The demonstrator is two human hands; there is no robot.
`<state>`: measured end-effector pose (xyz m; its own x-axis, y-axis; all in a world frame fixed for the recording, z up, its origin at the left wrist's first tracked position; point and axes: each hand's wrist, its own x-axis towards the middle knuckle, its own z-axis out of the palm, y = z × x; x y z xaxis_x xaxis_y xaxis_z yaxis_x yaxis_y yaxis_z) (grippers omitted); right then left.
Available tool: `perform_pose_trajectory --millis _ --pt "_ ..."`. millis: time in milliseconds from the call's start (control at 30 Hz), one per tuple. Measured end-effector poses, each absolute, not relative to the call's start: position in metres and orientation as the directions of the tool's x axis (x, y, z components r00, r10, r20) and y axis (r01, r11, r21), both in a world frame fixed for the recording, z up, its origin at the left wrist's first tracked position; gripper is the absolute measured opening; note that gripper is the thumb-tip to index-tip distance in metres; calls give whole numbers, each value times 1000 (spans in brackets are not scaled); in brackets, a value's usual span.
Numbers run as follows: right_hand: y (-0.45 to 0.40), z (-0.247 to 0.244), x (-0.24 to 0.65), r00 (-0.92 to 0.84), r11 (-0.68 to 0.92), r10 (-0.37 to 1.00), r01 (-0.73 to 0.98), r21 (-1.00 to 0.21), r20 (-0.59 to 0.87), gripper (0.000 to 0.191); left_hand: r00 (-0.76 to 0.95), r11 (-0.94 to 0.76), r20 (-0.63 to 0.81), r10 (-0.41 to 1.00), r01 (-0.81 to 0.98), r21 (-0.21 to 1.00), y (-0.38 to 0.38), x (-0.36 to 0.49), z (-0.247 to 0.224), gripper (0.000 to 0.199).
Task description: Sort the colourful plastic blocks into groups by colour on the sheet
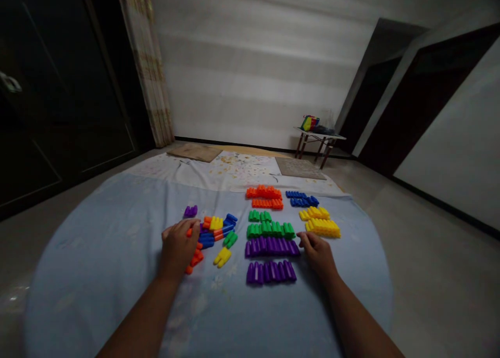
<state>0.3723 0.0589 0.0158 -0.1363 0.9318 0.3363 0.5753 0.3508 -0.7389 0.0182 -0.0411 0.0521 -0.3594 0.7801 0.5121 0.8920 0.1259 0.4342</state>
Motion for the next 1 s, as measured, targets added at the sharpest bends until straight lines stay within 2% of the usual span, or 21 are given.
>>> perform_pose_trajectory --millis 200,367,533,633,733,800,867,1000 --pt "56 15 373 -98 335 934 567 -752 342 45 -265 22 510 818 901 433 -41 16 45 33" --pt "55 13 375 -40 306 939 557 -772 343 46 -246 9 499 831 902 431 -39 14 43 35" --pt "50 26 364 -68 366 908 608 -704 413 41 -246 -10 494 834 889 459 -41 17 45 35" --pt "41 48 342 -225 508 847 606 -611 481 32 -235 -21 497 835 890 456 -43 19 46 34" --pt "27 71 306 -472 692 722 518 -504 506 21 -253 -2 487 836 886 464 -44 22 48 34" --pt "15 82 277 -650 784 615 449 -428 446 22 -263 9 483 835 884 467 -44 24 49 35" --pt "5 87 251 -779 841 525 415 -346 342 32 -263 2 489 832 882 471 -44 24 48 35" --pt "-4 84 214 -878 893 442 412 -179 186 43 -252 -23 501 828 877 479 -43 21 45 36"
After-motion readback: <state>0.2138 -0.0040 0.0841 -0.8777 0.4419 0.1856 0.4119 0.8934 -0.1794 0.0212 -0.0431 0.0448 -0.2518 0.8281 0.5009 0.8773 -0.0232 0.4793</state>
